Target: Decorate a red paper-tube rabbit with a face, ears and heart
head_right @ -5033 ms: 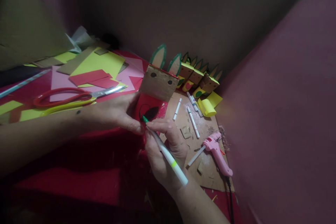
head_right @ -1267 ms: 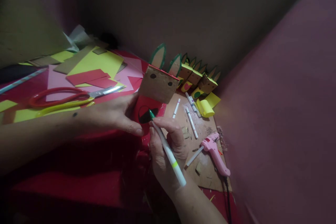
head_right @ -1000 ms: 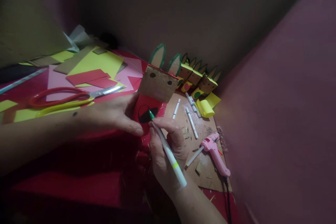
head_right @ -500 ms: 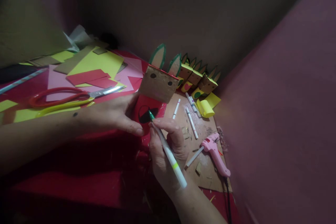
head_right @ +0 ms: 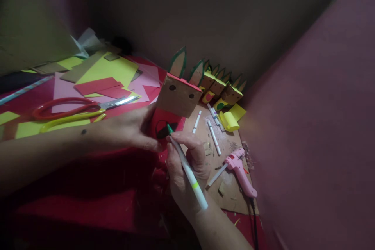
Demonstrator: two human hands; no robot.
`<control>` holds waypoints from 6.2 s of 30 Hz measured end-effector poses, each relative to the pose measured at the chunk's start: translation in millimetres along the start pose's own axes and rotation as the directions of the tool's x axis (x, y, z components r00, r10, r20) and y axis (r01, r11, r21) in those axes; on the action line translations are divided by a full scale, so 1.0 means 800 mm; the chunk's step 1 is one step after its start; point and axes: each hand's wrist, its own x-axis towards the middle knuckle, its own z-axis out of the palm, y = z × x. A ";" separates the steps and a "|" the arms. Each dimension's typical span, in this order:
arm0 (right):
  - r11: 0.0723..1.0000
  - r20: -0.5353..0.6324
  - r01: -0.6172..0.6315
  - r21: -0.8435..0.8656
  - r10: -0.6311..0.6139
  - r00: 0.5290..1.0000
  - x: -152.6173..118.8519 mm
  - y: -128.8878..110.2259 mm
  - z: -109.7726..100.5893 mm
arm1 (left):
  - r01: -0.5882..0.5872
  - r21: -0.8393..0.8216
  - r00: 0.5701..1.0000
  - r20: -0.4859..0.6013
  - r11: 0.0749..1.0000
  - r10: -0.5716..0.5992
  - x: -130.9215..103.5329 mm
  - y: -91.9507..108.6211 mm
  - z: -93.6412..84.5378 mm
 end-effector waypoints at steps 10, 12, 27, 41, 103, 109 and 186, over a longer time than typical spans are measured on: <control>1.000 -0.016 0.001 -0.001 -0.001 1.000 0.002 -0.002 0.003 | -0.018 0.023 1.000 -0.023 1.000 0.019 -0.002 0.001 0.002; 1.000 -0.023 0.005 0.006 -0.005 1.000 0.002 -0.003 0.005 | -0.026 0.025 0.999 -0.024 0.999 0.027 -0.002 0.000 0.002; 0.998 0.018 0.062 -0.032 -0.062 0.998 0.003 0.000 0.003 | -0.057 0.058 0.998 -0.007 0.997 0.058 0.000 -0.005 0.001; 0.997 0.055 0.066 -0.041 -0.063 0.996 0.002 0.000 0.002 | -0.042 0.064 0.999 -0.014 0.997 0.043 0.000 -0.006 0.000; 0.989 0.186 0.108 -0.099 -0.089 0.979 0.016 -0.014 -0.005 | -0.002 -0.012 1.000 -0.021 1.000 0.002 -0.001 -0.005 -0.001; 0.992 0.187 0.091 -0.088 -0.073 0.980 0.015 -0.014 -0.006 | -0.002 -0.018 1.000 -0.010 1.000 0.002 0.000 -0.007 -0.003; 0.988 0.032 0.112 -0.108 -0.109 0.994 0.011 -0.010 0.001 | 0.029 -0.051 0.999 -0.028 0.998 -0.031 -0.002 0.002 0.000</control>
